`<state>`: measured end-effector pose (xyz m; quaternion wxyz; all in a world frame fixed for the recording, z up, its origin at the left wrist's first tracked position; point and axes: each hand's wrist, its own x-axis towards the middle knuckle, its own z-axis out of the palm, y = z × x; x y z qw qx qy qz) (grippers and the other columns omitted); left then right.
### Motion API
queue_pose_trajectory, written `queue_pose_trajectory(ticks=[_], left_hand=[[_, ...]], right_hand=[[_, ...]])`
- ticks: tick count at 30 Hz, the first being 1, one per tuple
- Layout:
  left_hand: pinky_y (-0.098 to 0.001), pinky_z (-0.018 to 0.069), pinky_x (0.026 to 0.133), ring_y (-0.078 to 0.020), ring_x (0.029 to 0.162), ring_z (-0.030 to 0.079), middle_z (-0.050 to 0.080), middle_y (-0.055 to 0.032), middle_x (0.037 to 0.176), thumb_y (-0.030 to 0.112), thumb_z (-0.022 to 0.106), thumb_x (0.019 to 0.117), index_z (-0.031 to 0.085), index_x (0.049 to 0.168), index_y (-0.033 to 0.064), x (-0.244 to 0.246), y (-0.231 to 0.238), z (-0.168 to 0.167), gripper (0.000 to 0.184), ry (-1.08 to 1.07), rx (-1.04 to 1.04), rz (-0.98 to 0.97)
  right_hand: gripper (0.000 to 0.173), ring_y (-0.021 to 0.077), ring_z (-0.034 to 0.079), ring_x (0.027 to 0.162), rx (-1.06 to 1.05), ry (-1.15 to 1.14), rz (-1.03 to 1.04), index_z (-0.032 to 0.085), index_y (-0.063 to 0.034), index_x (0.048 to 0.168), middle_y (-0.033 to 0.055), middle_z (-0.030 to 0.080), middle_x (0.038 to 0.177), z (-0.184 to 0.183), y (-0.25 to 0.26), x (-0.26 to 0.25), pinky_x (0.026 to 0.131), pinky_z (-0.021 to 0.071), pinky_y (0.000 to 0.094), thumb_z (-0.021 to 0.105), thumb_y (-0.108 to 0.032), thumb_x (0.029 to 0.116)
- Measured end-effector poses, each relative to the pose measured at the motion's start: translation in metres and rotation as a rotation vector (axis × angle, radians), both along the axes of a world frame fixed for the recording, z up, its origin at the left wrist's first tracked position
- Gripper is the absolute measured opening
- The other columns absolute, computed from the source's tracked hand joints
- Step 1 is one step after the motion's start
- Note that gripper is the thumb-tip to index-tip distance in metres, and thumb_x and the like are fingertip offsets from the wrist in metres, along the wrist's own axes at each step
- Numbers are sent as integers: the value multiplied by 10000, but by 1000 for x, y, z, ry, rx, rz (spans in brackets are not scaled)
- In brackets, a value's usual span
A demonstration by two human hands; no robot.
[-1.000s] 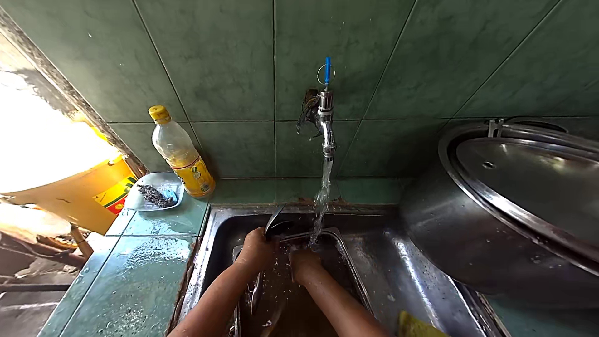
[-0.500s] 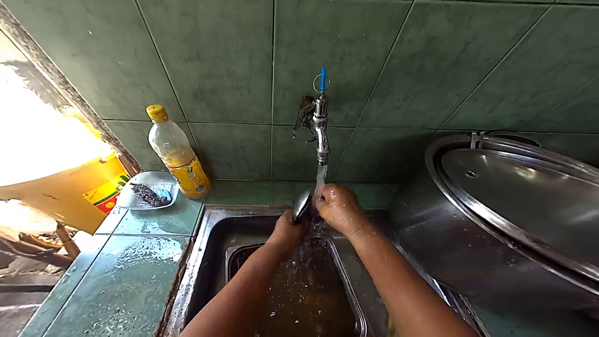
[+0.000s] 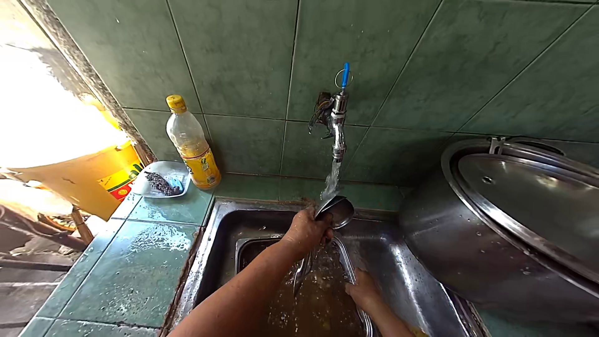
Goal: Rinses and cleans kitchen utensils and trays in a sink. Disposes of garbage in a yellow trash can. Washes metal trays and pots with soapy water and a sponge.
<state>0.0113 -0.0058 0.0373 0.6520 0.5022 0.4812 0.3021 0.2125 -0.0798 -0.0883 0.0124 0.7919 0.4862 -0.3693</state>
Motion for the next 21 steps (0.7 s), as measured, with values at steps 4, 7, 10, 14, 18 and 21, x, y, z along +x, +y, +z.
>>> queue_pose_trajectory(ticks=[4,7,10,14,18,21], left_hand=[[-240,443,506,-96,525,499,604,-51,742,173,733,962,625,1110,40,-35,-4,2,226,31,33,18],[-240,458,524,-89,553,509,622,-57,796,81,790,892,632,1134,41,-73,-12,13,292,105,-16,-66],[-224,458,512,-88,546,517,624,-67,818,1,797,857,595,1146,30,-98,-21,13,353,180,-83,-122],[-237,452,499,-105,529,510,585,-69,763,-42,750,870,581,1109,13,-111,-32,-1,297,238,-128,-67],[-240,469,515,-99,536,514,585,-62,777,-6,758,886,588,1141,25,-119,-46,-12,307,265,-159,-58],[-233,468,525,-84,540,514,587,-34,759,19,769,881,602,1105,29,-124,-58,-15,279,257,-188,-57]], right_hand=[[491,450,614,1211,53,-109,-21,561,84,1362,319,636,1252,38,-27,23,1041,469,611,683,-126,936],[441,494,631,1139,105,-214,46,573,123,1294,343,656,1148,84,-47,38,990,467,656,676,-93,923],[438,504,637,1110,126,-303,98,557,129,1292,344,659,1109,131,-58,42,967,472,655,659,-52,906],[400,530,644,1059,207,-418,120,570,111,1269,341,668,1043,182,-62,40,911,482,684,659,-33,906],[340,535,664,964,347,-543,173,601,62,1214,323,676,941,219,-59,32,813,498,689,668,-15,889],[386,535,670,927,485,-567,220,616,39,1254,309,684,937,229,-58,21,778,501,694,678,12,874]])
